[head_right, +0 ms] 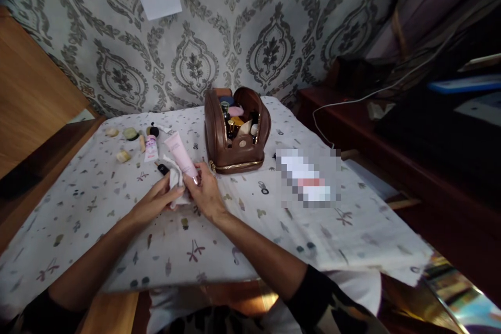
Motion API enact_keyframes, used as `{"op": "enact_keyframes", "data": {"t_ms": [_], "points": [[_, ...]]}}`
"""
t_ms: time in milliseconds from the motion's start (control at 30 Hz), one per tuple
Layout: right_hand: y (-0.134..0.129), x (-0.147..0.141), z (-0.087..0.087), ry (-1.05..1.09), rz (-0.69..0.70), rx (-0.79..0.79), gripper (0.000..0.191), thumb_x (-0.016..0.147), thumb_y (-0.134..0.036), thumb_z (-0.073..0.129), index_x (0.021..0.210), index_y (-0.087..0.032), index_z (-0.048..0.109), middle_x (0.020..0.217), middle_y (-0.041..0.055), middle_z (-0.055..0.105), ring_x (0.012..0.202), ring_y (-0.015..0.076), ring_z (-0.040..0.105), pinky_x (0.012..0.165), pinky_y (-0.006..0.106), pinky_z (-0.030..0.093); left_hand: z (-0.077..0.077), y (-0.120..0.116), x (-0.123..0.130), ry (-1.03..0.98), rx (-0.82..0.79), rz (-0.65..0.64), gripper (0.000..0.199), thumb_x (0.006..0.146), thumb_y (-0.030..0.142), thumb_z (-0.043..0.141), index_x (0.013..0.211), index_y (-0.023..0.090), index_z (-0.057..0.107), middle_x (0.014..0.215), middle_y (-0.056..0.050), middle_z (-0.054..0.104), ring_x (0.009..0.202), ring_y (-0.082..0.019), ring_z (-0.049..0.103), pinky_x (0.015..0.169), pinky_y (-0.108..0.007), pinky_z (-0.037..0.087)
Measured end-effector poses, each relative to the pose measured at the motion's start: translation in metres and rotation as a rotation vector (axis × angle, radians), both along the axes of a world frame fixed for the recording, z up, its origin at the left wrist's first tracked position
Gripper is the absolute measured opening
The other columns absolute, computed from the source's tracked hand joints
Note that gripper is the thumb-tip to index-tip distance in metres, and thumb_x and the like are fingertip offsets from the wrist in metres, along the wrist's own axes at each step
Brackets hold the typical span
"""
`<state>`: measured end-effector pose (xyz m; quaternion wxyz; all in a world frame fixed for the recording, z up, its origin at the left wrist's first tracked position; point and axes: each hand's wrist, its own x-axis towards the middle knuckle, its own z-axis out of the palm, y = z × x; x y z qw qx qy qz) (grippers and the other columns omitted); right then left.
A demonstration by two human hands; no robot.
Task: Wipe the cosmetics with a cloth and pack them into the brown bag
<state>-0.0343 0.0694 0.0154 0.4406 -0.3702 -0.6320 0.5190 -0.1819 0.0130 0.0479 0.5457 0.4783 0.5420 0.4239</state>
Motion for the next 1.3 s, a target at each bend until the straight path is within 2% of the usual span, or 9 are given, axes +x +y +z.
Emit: {"op": "enact_keyframes", "data": {"t_ms": [100, 233, 400, 567, 733, 833, 1000, 1133, 1300], "points": [[0.000, 0.003, 0.002, -0.089, -0.082, 0.140, 0.026, 0.089, -0.030, 0.055, 0.112, -0.017, 0.057, 0.081, 0.0017, 0.061, 0.069, 0.0176, 0.058, 0.065, 0.031, 0.050, 0.004, 0.001, 0.001, -0.173, -0.027, -0.129, 0.052, 0.075, 0.046, 0.078, 0.115, 0.020, 0.057, 0.074, 0.002, 0.062, 0.056, -0.011, 0.059, 0.043, -0.018, 0.040], [-0.003, 0.005, 0.003, -0.117, -0.082, 0.445, 0.033, 0.094, -0.025, 0.051, 0.124, -0.017, 0.062, 0.102, 0.0097, 0.062, 0.093, 0.0218, 0.061, 0.085, 0.038, 0.053, 0.000, 0.005, 0.001, -0.271, -0.049, -0.087, 0.047, 0.072, 0.046, 0.082, 0.100, 0.017, 0.059, 0.063, 0.003, 0.061, 0.044, -0.010, 0.056, 0.035, -0.016, 0.033], [-0.005, 0.006, -0.006, -0.222, -0.069, 0.640, 0.040, 0.095, -0.018, 0.047, 0.133, -0.022, 0.061, 0.104, 0.0095, 0.055, 0.087, 0.0192, 0.060, 0.079, 0.034, 0.057, -0.002, 0.013, 0.001, -0.380, -0.039, 0.312, 0.049, 0.053, 0.036, 0.094, 0.077, 0.015, 0.055, 0.058, 0.008, 0.056, 0.040, -0.002, 0.048, 0.036, -0.011, 0.037], [-0.008, 0.006, -0.012, -0.296, -0.050, 0.756, 0.045, 0.095, -0.013, 0.046, 0.135, -0.027, 0.059, 0.114, 0.0107, 0.054, 0.089, 0.0193, 0.059, 0.080, 0.035, 0.058, 0.004, 0.022, -0.012, -0.495, -0.023, 0.520, 0.041, 0.065, 0.031, 0.087, 0.066, 0.017, 0.048, 0.045, 0.013, 0.041, 0.028, 0.001, 0.026, 0.027, -0.012, 0.018], [-0.015, 0.004, -0.010, -0.238, -0.041, 0.781, 0.047, 0.096, -0.014, 0.048, 0.139, -0.031, 0.056, 0.118, 0.0092, 0.054, 0.093, 0.0183, 0.060, 0.081, 0.032, 0.058, 0.003, 0.026, -0.021, -0.490, 0.104, 0.617, 0.032, 0.075, 0.041, 0.081, 0.081, 0.016, 0.061, 0.055, 0.008, 0.055, 0.038, -0.004, 0.048, 0.032, -0.012, 0.034], [-0.020, 0.003, -0.010, -0.186, -0.007, 0.756, 0.053, 0.097, -0.019, 0.051, 0.148, -0.033, 0.045, 0.120, 0.0098, 0.054, 0.100, 0.0202, 0.061, 0.083, 0.034, 0.058, -0.001, 0.026, -0.015, -0.496, 0.116, 0.578, 0.037, 0.079, 0.049, 0.076, 0.089, 0.015, 0.065, 0.068, 0.003, 0.067, 0.054, -0.009, 0.063, 0.046, -0.017, 0.050], [-0.021, 0.002, -0.012, -0.212, 0.058, 0.742, 0.066, 0.096, -0.021, 0.053, 0.156, -0.031, 0.028, 0.130, 0.0124, 0.051, 0.124, 0.0254, 0.052, 0.102, 0.043, 0.052, -0.007, 0.016, 0.002, -0.543, -0.014, 0.342, 0.044, 0.078, 0.049, 0.076, 0.100, 0.012, 0.068, 0.085, -0.006, 0.074, 0.073, -0.015, 0.070, 0.056, -0.019, 0.054], [-0.015, 0.006, -0.003, -0.276, 0.043, 0.787, 0.063, 0.092, -0.031, 0.061, 0.151, -0.023, 0.041, 0.132, 0.0146, 0.056, 0.123, 0.0308, 0.050, 0.104, 0.053, 0.046, -0.008, 0.012, 0.004, -0.526, -0.021, 0.266, 0.047, 0.071, 0.039, 0.084, 0.109, 0.016, 0.067, 0.090, -0.002, 0.074, 0.069, -0.013, 0.068, 0.057, -0.021, 0.055], [-0.014, 0.011, 0.015, -0.153, 0.073, 0.688, 0.050, 0.094, -0.035, 0.057, 0.141, -0.021, 0.050, 0.127, 0.0120, 0.062, 0.121, 0.0279, 0.052, 0.105, 0.051, 0.043, -0.005, 0.016, -0.004, -0.424, 0.044, 0.336, 0.045, 0.064, 0.042, 0.087, 0.094, 0.015, 0.066, 0.076, -0.001, 0.069, 0.060, -0.013, 0.063, 0.052, -0.022, 0.051]]}}
